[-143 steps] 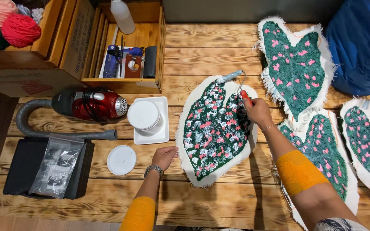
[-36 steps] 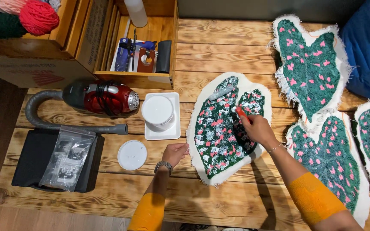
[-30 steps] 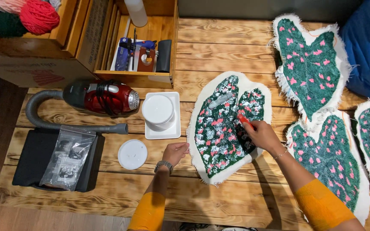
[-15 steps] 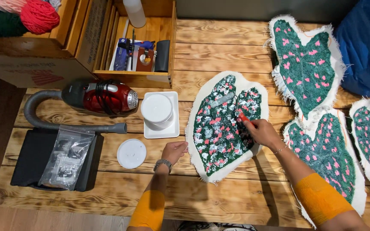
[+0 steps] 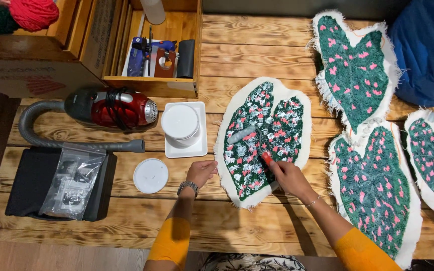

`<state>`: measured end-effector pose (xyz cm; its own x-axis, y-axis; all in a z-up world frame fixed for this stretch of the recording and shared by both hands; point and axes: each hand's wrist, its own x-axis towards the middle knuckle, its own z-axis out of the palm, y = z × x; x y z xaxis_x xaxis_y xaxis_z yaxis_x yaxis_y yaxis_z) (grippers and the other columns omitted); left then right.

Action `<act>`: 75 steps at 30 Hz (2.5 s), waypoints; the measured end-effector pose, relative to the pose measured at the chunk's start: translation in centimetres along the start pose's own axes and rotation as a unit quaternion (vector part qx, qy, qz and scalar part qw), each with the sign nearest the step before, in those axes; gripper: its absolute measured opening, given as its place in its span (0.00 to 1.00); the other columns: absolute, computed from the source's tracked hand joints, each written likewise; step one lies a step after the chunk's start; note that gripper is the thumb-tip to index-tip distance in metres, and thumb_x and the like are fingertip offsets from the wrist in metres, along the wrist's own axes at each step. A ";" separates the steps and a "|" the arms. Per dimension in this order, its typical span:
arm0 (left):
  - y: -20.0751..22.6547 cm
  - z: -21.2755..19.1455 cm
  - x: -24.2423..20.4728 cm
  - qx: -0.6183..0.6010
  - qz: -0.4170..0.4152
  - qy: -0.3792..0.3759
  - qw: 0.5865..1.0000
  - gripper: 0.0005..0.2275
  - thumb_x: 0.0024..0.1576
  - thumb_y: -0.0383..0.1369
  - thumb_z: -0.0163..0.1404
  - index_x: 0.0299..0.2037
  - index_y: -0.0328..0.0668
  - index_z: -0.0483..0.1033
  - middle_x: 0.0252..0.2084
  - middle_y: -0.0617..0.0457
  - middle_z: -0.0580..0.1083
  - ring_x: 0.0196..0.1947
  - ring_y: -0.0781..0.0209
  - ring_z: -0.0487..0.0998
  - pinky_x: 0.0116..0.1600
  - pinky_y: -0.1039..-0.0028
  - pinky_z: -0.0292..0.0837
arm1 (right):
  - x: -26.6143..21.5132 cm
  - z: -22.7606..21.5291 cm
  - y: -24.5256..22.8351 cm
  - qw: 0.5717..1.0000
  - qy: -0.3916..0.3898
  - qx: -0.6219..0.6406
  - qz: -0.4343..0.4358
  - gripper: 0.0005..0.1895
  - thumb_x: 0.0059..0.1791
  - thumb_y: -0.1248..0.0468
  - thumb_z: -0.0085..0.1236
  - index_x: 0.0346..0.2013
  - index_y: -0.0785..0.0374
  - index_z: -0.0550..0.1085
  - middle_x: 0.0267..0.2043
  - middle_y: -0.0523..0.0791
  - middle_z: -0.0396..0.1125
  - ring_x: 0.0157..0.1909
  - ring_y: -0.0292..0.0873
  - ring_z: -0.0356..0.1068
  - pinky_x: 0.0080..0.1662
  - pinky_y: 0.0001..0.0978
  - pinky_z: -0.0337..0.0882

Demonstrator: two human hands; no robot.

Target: Applying adhesive to the back of leaf-shaped tufted rugs using a roller and a small brush.

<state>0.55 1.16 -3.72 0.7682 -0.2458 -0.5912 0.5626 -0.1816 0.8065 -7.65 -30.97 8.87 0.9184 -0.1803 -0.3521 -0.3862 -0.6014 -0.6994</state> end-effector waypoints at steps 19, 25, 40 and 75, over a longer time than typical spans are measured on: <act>-1.9 -0.1 1.0 -0.054 0.032 -0.004 0.998 0.17 0.60 0.39 0.57 0.51 0.31 0.81 0.40 0.50 0.82 0.40 0.64 0.82 0.43 0.77 0.77 | -7.8 5.8 -1.5 0.977 -0.147 0.107 0.108 0.28 0.53 0.47 0.48 0.24 0.69 0.75 0.16 0.47 0.70 0.19 0.40 0.71 0.26 0.36 0.70; -1.9 0.3 0.5 -0.050 0.040 0.002 0.998 0.16 0.59 0.38 0.56 0.50 0.31 0.82 0.42 0.51 0.83 0.40 0.65 0.84 0.43 0.78 0.78 | -4.2 7.3 -3.8 0.997 -0.042 0.028 0.054 0.31 0.54 0.46 0.48 0.21 0.72 0.74 0.15 0.49 0.67 0.19 0.41 0.66 0.28 0.39 0.66; -0.3 0.1 -0.3 -0.036 0.028 0.010 0.999 0.17 0.60 0.37 0.54 0.51 0.30 0.80 0.43 0.48 0.82 0.42 0.62 0.85 0.44 0.77 0.80 | -1.9 9.1 -4.5 0.998 0.013 0.057 0.001 0.30 0.55 0.47 0.48 0.22 0.72 0.72 0.17 0.51 0.65 0.19 0.47 0.63 0.29 0.44 0.65; -0.8 1.2 0.1 -0.041 0.044 0.081 0.995 0.14 0.59 0.36 0.55 0.48 0.31 0.81 0.38 0.50 0.82 0.35 0.63 0.85 0.36 0.76 0.78 | -11.6 4.0 1.7 0.992 -0.109 -0.068 0.013 0.27 0.53 0.47 0.51 0.23 0.69 0.72 0.16 0.49 0.60 0.20 0.41 0.57 0.28 0.39 0.62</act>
<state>-0.20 0.14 -4.48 0.8515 -0.0991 -0.5149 0.5081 -0.0862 0.8570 -19.29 -26.79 9.29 0.8622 -0.0324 -0.5056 -0.3804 -0.7005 -0.6038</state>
